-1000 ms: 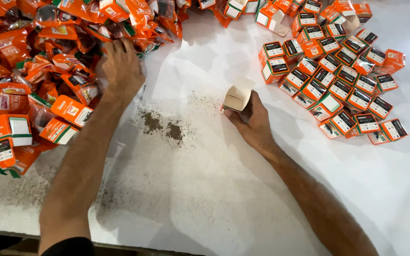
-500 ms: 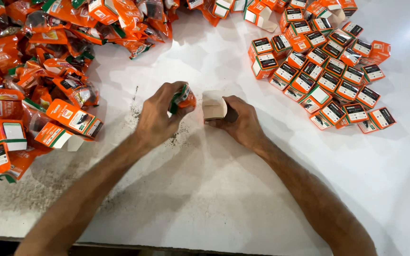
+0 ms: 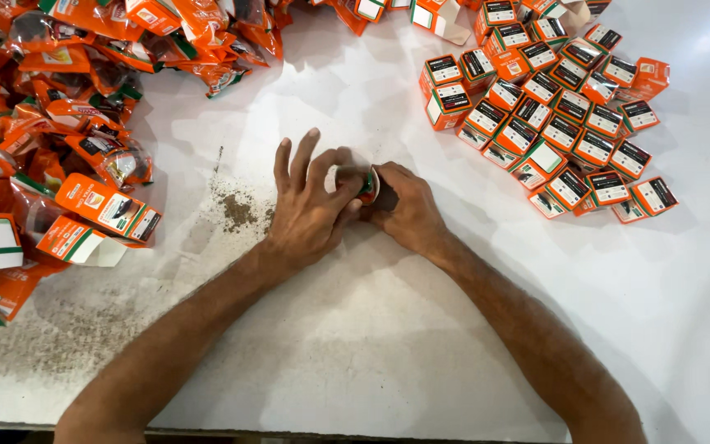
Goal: The person folds open small paper cartons on a table covered with orange packaged goods and small product boxes, then places the small boxes into the cartons one at a time, setting filled cartons aside and reaching for more items from the pile.
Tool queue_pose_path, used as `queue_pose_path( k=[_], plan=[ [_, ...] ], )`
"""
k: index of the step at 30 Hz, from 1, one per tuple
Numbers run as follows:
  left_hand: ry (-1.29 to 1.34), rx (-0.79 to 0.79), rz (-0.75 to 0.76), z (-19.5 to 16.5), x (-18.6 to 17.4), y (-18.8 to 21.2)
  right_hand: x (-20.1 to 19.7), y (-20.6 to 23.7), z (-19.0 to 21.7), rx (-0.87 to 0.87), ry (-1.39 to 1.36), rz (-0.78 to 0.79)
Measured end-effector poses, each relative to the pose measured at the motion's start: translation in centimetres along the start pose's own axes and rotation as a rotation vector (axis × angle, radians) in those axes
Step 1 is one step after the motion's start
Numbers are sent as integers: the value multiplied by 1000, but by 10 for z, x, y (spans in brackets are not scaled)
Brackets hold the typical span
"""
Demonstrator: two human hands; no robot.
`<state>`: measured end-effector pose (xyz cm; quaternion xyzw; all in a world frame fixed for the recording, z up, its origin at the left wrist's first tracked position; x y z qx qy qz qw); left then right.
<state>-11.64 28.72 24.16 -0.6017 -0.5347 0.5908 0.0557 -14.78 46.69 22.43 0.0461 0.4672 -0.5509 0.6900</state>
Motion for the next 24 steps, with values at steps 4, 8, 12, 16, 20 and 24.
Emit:
queue_pose_path(
  k=[4,8,12,16,20,24],
  plan=[
    [201,-328,-91,10,10,-10,1,0,2,76,16,37],
    [617,-810,-11,35,27,-14,0,2,8,-19,64,7],
    [596,-704,-32,45,36,-13,5,7,3,208,-77,21],
    [639,-698,-53,48,44,-6,6,9,7,56,14,-31],
    [1134,-867,77,61,34,1,5,10,9,-95,169,-36],
    [1516,-1091,60,71,27,4,6,9,11,-74,173,-54]
  ],
)
Point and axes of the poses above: each hand's wrist, its own y-axis away from the middle knuckle, its own x-axis out of the palm, z = x × y, the point moved 3 cm from there along -y, towards the middle knuckle, and after that the axes turned 10 degrees about y, right-handed, at the moved point
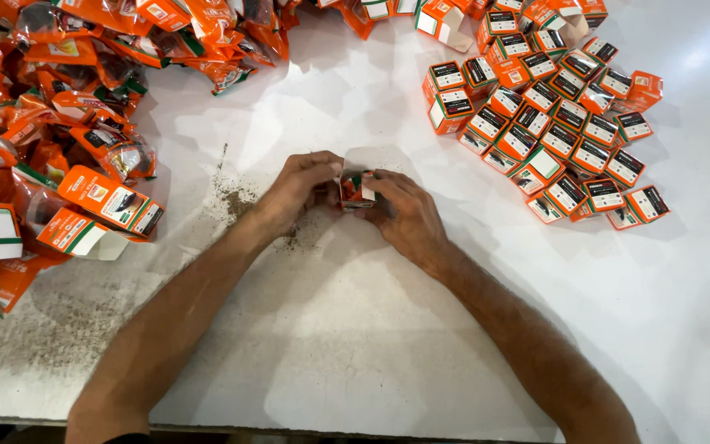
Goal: The person folds open small paper cartons on a table covered with orange packaged goods and small product boxes, then places the small boxes into the cartons one at a time, setting filled cartons aside and reaching for more items from the pile.
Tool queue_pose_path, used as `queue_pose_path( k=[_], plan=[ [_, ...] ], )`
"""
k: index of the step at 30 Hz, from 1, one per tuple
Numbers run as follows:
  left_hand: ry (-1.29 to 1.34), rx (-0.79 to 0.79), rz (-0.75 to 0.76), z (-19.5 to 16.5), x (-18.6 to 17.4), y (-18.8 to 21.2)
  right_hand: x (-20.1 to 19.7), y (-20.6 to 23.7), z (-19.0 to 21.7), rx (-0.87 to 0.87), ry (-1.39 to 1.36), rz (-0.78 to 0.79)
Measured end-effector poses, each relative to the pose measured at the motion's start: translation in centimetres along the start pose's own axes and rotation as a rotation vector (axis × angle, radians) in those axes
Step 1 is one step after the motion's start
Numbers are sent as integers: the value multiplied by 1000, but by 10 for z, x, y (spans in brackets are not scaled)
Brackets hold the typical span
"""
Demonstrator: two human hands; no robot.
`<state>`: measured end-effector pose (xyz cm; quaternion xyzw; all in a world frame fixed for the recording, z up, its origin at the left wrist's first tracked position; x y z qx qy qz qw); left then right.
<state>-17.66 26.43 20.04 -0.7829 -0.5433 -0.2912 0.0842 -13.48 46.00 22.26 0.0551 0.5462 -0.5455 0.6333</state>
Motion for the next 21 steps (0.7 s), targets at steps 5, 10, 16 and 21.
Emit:
queue_pose_path(
  k=[5,10,16,21],
  plan=[
    [-541,298,-91,5,14,-5,-4,-1,7,-11,-100,-19],
    [-771,840,115,0,28,26,-5,3,4,-6,-152,-38],
    [-1033,853,241,-7,32,42,2,6,-6,54,-221,-35],
    [-972,786,172,-7,31,39,0,4,-2,44,-203,-40]
  ],
)
Point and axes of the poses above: each hand's wrist, its own y-axis away from the middle knuckle, its own x-axis out of the palm, z = x × y, the point moved 3 cm from there along -y, towards the middle knuckle, and after that the axes turned 10 degrees about y, right-handed, at the moved point
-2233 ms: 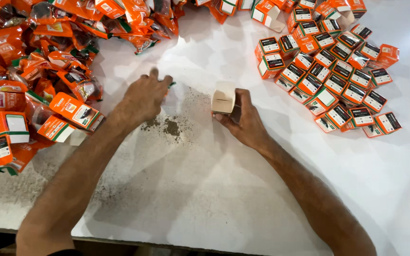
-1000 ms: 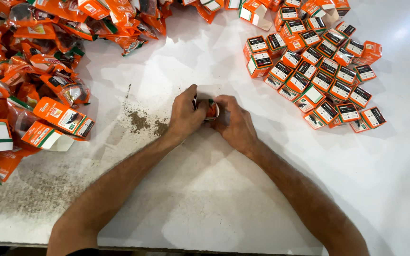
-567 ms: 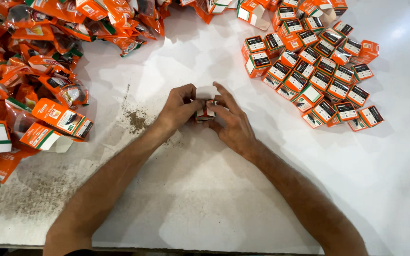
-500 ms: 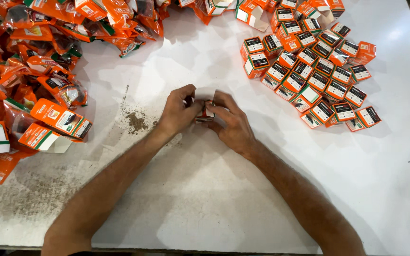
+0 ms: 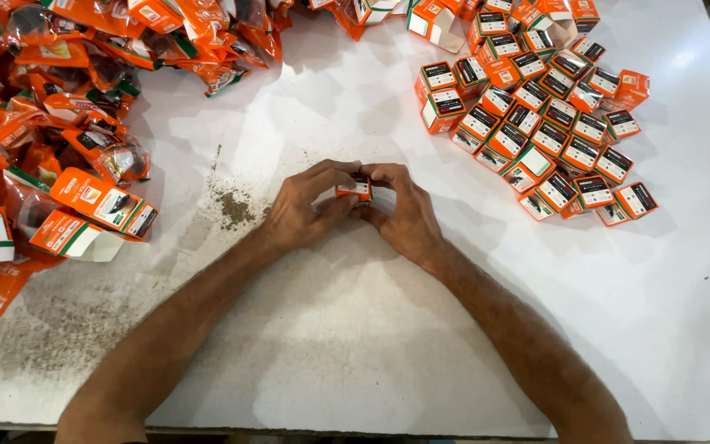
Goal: The person folds open small paper cartons on a table covered with orange packaged goods and small product boxes, then places the small boxes into the cartons one at a time, setting filled cartons aside and reaching for more items from the pile.
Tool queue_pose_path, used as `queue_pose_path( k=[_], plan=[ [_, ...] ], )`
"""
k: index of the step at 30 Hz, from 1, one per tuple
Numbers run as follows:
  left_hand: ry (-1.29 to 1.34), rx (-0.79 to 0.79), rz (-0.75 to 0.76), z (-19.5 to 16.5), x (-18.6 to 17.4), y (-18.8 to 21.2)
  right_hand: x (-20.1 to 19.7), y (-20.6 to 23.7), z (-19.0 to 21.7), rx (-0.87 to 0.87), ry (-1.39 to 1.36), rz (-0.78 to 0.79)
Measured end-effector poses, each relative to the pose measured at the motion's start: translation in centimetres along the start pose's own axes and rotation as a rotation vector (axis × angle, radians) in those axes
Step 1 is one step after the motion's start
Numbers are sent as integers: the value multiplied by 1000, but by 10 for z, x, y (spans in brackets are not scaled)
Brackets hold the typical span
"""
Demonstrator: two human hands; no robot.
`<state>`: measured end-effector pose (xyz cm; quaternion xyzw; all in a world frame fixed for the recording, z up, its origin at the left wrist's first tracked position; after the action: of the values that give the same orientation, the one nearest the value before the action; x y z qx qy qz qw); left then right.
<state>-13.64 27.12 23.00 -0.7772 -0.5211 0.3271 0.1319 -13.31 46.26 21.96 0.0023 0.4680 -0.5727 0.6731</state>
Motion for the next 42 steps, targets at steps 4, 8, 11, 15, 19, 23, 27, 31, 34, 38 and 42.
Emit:
queue_pose_path(
  k=[4,8,11,15,19,23,27,31,34,38,42],
  plan=[
    [-42,23,-3,0,2,3,-6,-1,8,-48,45,-12],
    [-16,14,-35,0,4,4,-8,-2,14,-75,63,-12],
    [-79,70,-23,-3,6,5,-10,-4,14,-63,35,0],
    [-155,216,66,-9,6,7,-10,0,12,-59,68,29],
    [-313,170,94,-12,2,11,-2,0,9,-68,134,160],
    [-267,113,-76,-13,-3,17,-1,-17,-6,-267,569,197],
    [-261,-1,-181,-7,-3,20,-51,-29,-58,-66,1000,-105],
    [-358,2,-139,-3,2,18,-76,-19,-96,34,1098,-87],
    [-411,36,-103,-7,5,17,-77,-23,-79,15,1215,-137],
    [-428,-6,-18,-12,9,17,-66,-40,23,-177,720,-86],
    [-429,41,42,-15,6,15,-83,-7,145,-32,-825,503]
  ],
)
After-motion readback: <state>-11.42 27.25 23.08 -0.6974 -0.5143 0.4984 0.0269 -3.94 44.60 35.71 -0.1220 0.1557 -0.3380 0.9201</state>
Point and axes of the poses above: each hand's wrist, its own y-axis away from the middle knuckle, its own x-axis out of the palm, z = x × y, the point moved 3 cm from there along -y, towards the middle knuckle, and after that the axes turned 10 degrees about y, right-handed, at the moved point
